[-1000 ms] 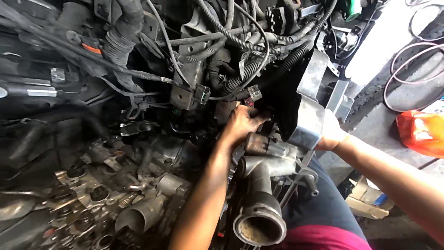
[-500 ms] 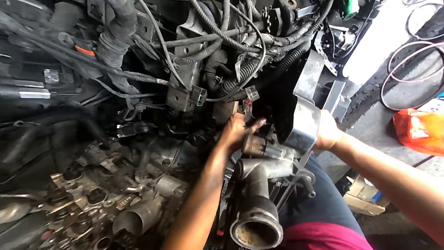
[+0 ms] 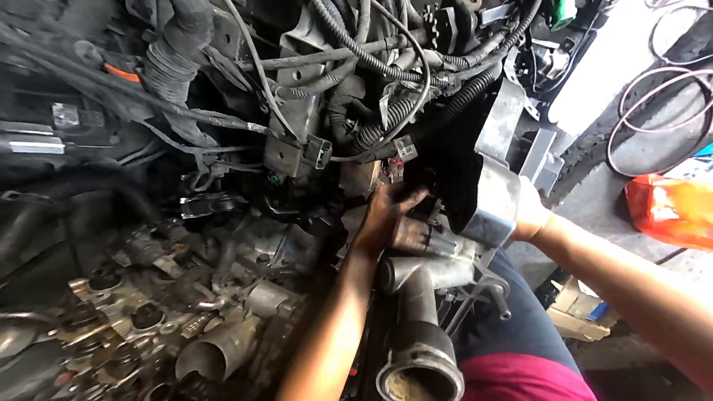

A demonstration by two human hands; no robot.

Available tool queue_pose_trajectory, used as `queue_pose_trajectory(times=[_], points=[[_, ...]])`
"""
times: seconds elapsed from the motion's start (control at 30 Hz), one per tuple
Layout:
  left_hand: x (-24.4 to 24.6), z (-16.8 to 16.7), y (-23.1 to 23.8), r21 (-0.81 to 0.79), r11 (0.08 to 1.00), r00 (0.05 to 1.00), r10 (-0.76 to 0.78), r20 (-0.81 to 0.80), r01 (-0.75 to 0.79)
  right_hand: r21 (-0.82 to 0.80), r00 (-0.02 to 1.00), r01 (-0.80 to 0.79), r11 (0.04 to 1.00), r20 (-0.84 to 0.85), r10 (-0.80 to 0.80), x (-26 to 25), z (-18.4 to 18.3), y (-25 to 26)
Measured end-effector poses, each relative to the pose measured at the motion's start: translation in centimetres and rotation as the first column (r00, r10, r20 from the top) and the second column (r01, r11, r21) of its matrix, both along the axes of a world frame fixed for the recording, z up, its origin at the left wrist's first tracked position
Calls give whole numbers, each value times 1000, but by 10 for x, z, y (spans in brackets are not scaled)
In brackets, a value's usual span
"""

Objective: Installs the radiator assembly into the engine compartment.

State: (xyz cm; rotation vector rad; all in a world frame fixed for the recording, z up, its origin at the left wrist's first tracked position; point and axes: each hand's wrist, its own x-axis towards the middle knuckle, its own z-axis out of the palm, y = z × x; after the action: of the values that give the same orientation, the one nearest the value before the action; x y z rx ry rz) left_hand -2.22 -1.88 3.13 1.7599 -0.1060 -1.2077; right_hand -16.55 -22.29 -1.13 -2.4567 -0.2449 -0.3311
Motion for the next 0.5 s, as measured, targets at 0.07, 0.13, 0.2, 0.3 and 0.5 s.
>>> queue_pose_trajectory(times=[0.07,0.13,0.2,0.3,0.5], points=[[-4,1,-4,-9,999,999,47,23,-47,0,1000,2,1000,0,-2,0,0,0],[-8,0,-5,-24,995,995,93,37,-92,-8,1000,4,1000,2,-4,0,0,0],[-10,-7,-3,-56,993,991,104,80,-100,-7,1000,1,1000,-6,-1,0,1,0],[-11,-9,-7,-73,994,987,96,130,-87,-1,1000,3,1000,-8,-3,1,2,0],[-11,-27,-11,-297,949,976,156,153,-106,-10,1000,13,1000,1,-13,0,2,1]])
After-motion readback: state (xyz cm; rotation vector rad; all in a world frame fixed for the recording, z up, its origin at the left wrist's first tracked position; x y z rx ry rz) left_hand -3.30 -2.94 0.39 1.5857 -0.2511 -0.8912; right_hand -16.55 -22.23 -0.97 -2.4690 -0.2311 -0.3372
